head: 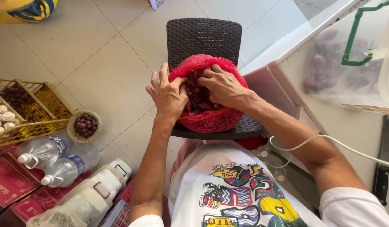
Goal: Sorting and inspecting small red onions from a mesh bag into a container.
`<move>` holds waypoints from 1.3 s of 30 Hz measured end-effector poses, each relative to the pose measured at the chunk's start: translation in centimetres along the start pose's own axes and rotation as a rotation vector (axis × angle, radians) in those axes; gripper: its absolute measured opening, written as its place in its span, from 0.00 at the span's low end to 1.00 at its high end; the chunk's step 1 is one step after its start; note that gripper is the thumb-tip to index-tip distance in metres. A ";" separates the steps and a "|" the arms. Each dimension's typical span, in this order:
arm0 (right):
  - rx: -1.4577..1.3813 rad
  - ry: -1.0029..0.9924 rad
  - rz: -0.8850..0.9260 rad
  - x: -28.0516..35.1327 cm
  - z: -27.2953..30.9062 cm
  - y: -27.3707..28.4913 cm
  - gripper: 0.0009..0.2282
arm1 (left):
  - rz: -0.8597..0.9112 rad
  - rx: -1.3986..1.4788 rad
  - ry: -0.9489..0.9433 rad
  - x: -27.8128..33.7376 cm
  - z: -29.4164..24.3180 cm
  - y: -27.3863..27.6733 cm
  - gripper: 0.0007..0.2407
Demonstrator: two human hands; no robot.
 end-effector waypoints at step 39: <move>-0.406 -0.055 -0.008 -0.5 -0.4 3.4 0.14 | 0.409 -0.108 -0.019 0.9 -0.3 2.9 0.15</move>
Point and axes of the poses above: each hand's wrist, its own x-axis away from the middle knuckle, its own y-axis out of the back of the hand, z = x × y, the point moved 1 cm from there along -x, towards the middle knuckle, and after that the axes turned 5 degrees about y, right-handed, at the moved point
